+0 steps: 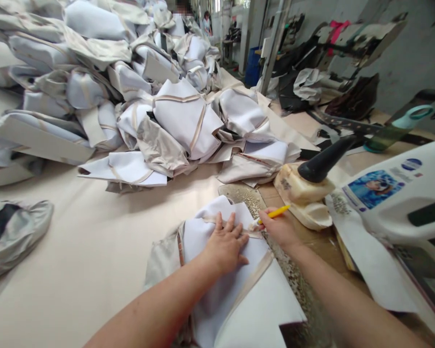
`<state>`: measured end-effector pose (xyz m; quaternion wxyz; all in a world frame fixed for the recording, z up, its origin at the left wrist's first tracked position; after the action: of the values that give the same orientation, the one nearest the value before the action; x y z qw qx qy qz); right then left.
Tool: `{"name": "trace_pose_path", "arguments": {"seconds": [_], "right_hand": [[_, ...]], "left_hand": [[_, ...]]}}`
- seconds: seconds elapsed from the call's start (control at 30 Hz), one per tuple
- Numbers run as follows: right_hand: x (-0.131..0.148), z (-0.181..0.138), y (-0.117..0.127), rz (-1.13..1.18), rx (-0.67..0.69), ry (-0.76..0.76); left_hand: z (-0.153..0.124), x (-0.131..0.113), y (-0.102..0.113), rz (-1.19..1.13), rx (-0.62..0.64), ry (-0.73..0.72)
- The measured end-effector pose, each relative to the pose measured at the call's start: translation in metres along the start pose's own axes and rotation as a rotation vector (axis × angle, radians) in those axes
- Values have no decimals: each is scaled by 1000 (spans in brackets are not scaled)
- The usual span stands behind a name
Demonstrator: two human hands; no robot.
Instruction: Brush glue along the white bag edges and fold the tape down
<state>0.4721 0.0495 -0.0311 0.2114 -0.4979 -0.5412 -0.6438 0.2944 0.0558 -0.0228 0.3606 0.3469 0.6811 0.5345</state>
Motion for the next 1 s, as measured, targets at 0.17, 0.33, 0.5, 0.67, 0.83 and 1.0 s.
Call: {"name": "trace_pose_path", "arguments": {"seconds": [0.17,0.33,0.5,0.67,0.83,1.0], "right_hand": [[16,51,-33,-18,-67,73],[-2,27,-16,-69,-27,86],[-3,-3,9,-142,71,44],[19,33,-12,-52,-11,126],[13,38,-14,-61,71,83],[11,31,-6,-73,39,106]], "left_hand": [[-4,3,1,-14,-40,-9],[-3,3,-2,-40,-36,-11],[-3,3,-7,-50,-67,-31],[-3,3,-4,-62,-49,-27],[-3,4,-2,-74,-32,-20],[-3,4,-4,-66,-35,-31]]}}
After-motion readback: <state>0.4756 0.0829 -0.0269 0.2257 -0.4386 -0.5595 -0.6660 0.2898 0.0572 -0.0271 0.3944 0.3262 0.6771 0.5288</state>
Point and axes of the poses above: each hand's wrist, its own z-axis towards the middle knuckle, its own y-axis out of the back of the hand, x = y × z, the point moved 1 cm from there along z, towards the middle knuckle, and after that the axes turned 3 degrees about -y, right-handed, at the moved point
